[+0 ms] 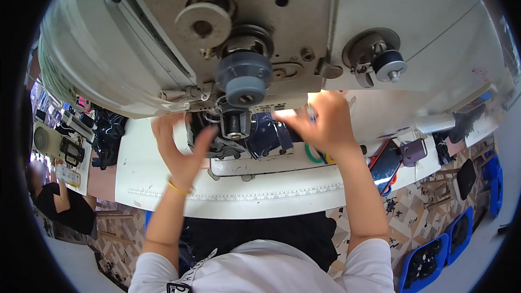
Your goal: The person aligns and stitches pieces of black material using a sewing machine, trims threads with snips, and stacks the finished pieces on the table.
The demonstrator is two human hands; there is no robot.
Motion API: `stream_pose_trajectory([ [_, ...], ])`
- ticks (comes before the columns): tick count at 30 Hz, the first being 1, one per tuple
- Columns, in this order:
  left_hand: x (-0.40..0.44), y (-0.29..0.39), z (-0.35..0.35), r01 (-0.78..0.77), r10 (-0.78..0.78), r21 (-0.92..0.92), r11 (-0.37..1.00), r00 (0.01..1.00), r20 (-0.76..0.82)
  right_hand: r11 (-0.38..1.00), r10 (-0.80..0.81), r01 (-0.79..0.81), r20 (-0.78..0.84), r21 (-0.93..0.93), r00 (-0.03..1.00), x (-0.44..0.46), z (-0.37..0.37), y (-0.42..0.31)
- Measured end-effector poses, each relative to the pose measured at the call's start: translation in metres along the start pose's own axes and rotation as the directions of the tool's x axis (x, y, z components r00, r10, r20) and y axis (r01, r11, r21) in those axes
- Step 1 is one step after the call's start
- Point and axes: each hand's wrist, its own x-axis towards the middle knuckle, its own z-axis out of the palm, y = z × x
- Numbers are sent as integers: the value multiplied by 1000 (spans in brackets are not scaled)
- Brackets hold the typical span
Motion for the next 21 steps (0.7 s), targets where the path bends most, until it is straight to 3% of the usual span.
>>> stream_pose_trajectory([
  [1, -18, 11, 7, -108, 108, -15, 994, 994, 2, 972, -232, 233, -21, 23, 972, -9, -5, -3],
  [3, -40, 22, 34, -277, 278, 41, 960, 960, -20, 870, -492, 491, -17, -38, 871, -14, -2, -7],
  [4, -46, 20, 48, -332, 338, 116, 936, 940, -38, 839, -534, 532, 20, -113, 845, -13, 3, -11],
  [5, -43, 20, 53, -291, 299, 160, 943, 954, -27, 801, -571, 570, 55, -183, 819, -14, 8, -15],
  [6, -38, 26, 53, -235, 248, 179, 955, 967, -57, 830, -537, 538, 54, -145, 842, -14, 10, -18],
  [11, -24, 46, 19, -322, 315, 50, 946, 943, 111, 847, -492, 515, 173, -131, 853, -9, 1, -21],
  [21, -17, 60, 12, -403, 366, 136, 905, 901, 233, 833, -525, 534, 97, -149, 846, -2, 10, -12],
])
